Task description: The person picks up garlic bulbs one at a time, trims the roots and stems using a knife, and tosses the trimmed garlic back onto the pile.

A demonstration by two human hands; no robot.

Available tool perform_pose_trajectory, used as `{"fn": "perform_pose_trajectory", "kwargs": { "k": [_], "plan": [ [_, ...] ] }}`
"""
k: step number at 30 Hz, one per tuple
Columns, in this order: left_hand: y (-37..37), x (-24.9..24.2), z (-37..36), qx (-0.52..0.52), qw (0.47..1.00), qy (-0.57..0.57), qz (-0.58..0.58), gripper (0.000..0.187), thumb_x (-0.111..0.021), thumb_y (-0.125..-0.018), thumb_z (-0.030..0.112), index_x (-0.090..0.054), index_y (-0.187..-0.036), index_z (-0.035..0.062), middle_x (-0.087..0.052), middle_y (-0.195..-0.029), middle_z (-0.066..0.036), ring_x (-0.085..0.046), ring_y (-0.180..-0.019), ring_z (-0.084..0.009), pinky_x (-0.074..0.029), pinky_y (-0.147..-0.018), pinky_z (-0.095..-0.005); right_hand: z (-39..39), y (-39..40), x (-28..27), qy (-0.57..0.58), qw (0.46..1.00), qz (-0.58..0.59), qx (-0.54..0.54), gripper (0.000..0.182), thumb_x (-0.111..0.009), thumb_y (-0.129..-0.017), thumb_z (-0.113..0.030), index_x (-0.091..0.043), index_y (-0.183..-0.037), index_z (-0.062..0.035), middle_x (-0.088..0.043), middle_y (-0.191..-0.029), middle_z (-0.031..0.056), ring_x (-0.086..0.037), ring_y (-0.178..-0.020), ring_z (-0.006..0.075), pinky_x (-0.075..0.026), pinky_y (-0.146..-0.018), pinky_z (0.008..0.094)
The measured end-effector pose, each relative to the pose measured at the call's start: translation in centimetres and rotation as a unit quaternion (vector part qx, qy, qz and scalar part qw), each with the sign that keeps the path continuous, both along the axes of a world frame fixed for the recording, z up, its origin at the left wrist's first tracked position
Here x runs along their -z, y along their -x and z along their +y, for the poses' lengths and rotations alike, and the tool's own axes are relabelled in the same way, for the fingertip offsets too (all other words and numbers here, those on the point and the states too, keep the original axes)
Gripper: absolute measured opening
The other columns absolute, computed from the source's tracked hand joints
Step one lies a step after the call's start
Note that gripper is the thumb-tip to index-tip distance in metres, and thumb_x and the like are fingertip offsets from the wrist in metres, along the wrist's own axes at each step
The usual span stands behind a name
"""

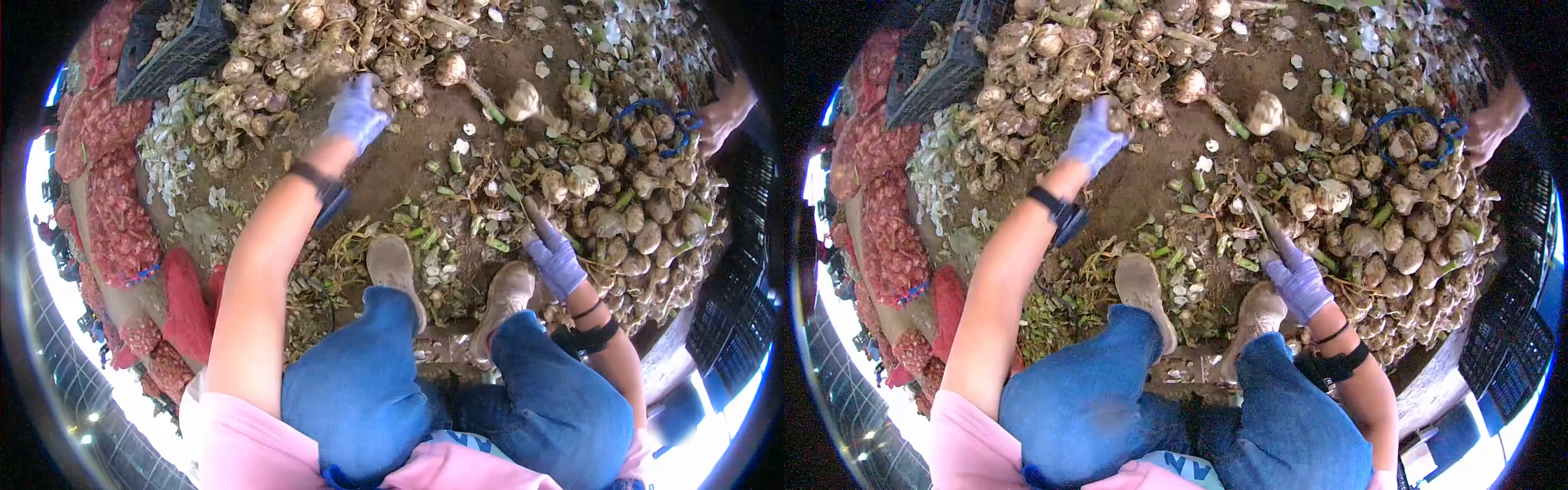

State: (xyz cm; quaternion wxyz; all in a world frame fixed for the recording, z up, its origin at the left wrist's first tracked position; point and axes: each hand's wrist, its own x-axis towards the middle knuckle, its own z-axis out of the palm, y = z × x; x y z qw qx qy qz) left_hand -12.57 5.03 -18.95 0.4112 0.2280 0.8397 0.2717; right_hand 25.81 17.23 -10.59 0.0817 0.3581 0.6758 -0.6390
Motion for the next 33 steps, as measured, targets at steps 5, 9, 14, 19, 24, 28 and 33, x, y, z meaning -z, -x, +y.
{"fn": "perform_pose_trajectory", "kwargs": {
  "k": [5,9,14,19,24,28,33],
  "plan": [
    [-6.3,-9.2,-2.9,-0.196,0.89,-0.224,-0.344,0.076,-0.077,-0.069,-0.004,-0.041,-0.135,0.0083,-0.056,-0.119,-0.012,-0.058,-0.109,-0.0225,-0.054,-0.093,-0.0335,0.7,3.2,-4.2,-0.188,0.966,0.099,-0.15,0.063,-0.06,-0.09,-0.022,-0.034,-0.147,-0.0122,-0.059,-0.123,0.0219,-0.061,-0.108,0.036,-0.048,-0.09,0.0366],
    [-8.7,-11.3,-4.6,0.147,0.94,-0.264,-0.157,0.074,-0.076,-0.075,0.003,-0.038,-0.138,0.0048,-0.063,-0.115,-0.011,-0.06,-0.108,-0.0209,-0.05,-0.097,-0.0367,0.0,7.0,-8.7,-0.265,0.912,0.221,-0.22,0.056,-0.061,-0.087,-0.028,-0.046,-0.139,-0.0133,-0.064,-0.091,0.0173,-0.064,-0.075,0.0378,-0.052,-0.066,0.0433],
    [-10.3,-16.0,-3.9,0.321,0.858,-0.379,0.133,0.09,-0.087,-0.065,0.019,-0.036,-0.137,0.0055,-0.066,-0.11,-0.01,-0.064,-0.095,-0.018,-0.045,-0.101,-0.035,-0.8,9.1,-11.1,-0.321,0.866,0.233,-0.306,0.063,-0.064,-0.082,-0.032,-0.045,-0.141,-0.0225,-0.053,-0.066,0.0105,-0.057,-0.054,0.0298,-0.046,-0.05,0.0413],
    [-12.3,-17.0,-4.2,0.161,0.933,-0.32,0.0,0.096,-0.093,-0.056,0.027,-0.039,-0.133,0.0038,-0.06,-0.11,-0.009,-0.06,-0.101,-0.0192,-0.048,-0.095,-0.0348,-1.3,10.0,-12.3,-0.322,0.851,0.223,-0.35,0.054,-0.058,-0.087,-0.038,-0.05,-0.136,-0.0179,-0.055,-0.069,0.0105,-0.055,-0.054,0.0307,-0.043,-0.05,0.0418],
    [-13.3,-17.5,-4.1,0.103,0.945,-0.3,-0.075,0.093,-0.093,-0.056,0.027,-0.041,-0.13,0.0053,-0.058,-0.106,-0.006,-0.059,-0.097,-0.0171,-0.051,-0.089,-0.0344,-1.4,9.4,-11.7,-0.3,0.86,0.23,-0.344,0.05,-0.058,-0.088,-0.039,-0.056,-0.132,-0.0144,-0.055,-0.068,0.0102,-0.053,-0.053,0.0312,-0.041,-0.05,0.0426],
    [-13.7,-16.1,-4.4,0.189,0.923,-0.325,0.082,0.083,-0.09,-0.062,0.023,-0.043,-0.127,0.0028,-0.059,-0.101,-0.007,-0.06,-0.091,-0.0173,-0.051,-0.085,-0.0333,-1.3,8.2,-9.2,-0.343,0.852,0.263,-0.295,0.066,-0.069,-0.078,-0.032,-0.047,-0.139,-0.0284,-0.052,-0.061,0.0084,-0.056,-0.049,0.0282,-0.044,-0.045,0.0394],
    [-14.7,-18.0,-5.2,0.123,0.942,-0.313,0.012,0.07,-0.083,-0.068,0.016,-0.046,-0.127,0.0055,-0.057,-0.107,-0.014,-0.062,-0.095,-0.0233,-0.05,-0.085,-0.0359,0.9,3.9,-2.4,-0.324,0.934,0.03,-0.146,0.055,-0.061,-0.087,-0.022,-0.045,-0.139,-0.0172,-0.067,-0.089,0.0179,-0.067,-0.074,0.0345,-0.054,-0.064,0.0423]
  ]
}}
